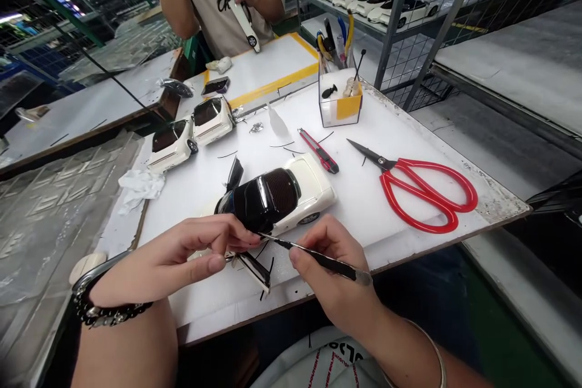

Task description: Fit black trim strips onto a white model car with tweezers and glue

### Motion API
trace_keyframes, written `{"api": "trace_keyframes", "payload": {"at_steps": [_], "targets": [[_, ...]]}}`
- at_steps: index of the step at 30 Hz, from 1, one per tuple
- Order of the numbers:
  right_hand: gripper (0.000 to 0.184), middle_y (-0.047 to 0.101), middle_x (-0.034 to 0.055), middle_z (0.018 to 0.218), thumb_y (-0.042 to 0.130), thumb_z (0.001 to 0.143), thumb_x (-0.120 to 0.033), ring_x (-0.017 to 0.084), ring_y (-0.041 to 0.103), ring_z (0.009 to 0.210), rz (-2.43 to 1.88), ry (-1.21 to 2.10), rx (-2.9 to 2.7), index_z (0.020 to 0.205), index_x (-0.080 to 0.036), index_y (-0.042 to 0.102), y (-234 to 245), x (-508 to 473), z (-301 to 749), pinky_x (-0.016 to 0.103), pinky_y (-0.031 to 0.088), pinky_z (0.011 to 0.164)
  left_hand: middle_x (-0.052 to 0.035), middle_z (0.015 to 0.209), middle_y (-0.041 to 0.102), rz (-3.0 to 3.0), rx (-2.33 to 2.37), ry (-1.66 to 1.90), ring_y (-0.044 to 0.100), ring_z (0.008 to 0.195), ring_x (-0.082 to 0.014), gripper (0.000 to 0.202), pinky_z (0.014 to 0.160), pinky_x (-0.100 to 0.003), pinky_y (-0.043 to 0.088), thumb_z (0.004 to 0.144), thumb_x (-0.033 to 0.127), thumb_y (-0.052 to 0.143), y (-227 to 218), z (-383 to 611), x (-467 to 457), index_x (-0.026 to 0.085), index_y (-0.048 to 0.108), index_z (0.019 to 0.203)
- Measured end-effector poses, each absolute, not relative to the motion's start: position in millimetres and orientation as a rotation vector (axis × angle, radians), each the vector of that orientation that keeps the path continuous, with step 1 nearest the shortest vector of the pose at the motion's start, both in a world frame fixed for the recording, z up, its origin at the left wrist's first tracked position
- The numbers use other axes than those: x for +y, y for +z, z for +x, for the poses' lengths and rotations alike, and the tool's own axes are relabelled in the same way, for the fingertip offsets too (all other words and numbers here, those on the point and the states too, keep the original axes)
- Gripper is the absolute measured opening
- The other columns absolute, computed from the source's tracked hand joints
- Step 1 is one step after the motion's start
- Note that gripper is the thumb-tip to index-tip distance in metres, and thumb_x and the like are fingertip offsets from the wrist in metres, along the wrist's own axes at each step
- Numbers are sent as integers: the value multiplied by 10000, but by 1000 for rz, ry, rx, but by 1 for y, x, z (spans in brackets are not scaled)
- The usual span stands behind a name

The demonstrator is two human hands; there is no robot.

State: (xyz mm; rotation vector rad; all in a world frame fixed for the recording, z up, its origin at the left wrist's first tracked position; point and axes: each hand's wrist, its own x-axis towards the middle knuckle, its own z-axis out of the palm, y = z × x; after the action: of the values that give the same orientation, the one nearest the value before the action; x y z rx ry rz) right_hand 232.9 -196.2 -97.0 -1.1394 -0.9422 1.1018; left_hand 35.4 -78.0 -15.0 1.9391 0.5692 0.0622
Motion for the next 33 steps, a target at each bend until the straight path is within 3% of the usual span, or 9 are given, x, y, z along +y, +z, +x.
{"api": "trace_keyframes", "payload": {"at_steps": [8, 15, 19, 25, 33], "targets": [[139, 512, -36, 690, 572, 868, -222, 84, 456, 565, -1141, 1057, -1022, 778, -226, 466, -100, -196, 232, 198, 385, 491, -78, 1015, 624, 1992, 562, 41, 594, 1018, -160, 233, 869, -268, 488, 891, 258, 504, -11, 36, -77, 158, 467, 685], [136, 539, -30, 745, 545, 856, -132, 106, 538, 676, -1207, 841, -1251, 822, -225, 453, -109, -199, 227, 233, 414, 576, -29, 892, 592, 2352, 703, 253, 562, 819, -108, 131, 735, -225, 461, 879, 184, 508, -4, 42, -87, 169, 610, 799], [165, 563, -19, 758, 537, 842, -96, 102, 535, 636, -1217, 740, -1347, 806, -213, 426, -108, -199, 224, 238, 391, 533, -39, 826, 497, 2601, 818, 121, 494, 771, -149, 190, 681, -284, 431, 863, 341, 556, -9, 45, -93, 204, 680, 906], [172, 575, -8, 783, 542, 833, -90, 112, 548, 649, -1238, 706, -1387, 811, -217, 429, -105, -200, 225, 248, 412, 551, -62, 864, 440, 2652, 914, -51, 453, 784, -196, 501, 666, -344, 425, 725, 632, 601, -15, 52, -99, 215, 693, 986], [196, 559, -5, 778, 536, 827, -71, 112, 540, 642, -1219, 741, -1398, 820, -222, 410, -105, -200, 225, 251, 425, 559, -72, 885, 411, 2633, 1038, -102, 452, 820, -226, 645, 688, -383, 436, 729, 725, 488, -18, 59, -110, 199, 665, 1058]]}}
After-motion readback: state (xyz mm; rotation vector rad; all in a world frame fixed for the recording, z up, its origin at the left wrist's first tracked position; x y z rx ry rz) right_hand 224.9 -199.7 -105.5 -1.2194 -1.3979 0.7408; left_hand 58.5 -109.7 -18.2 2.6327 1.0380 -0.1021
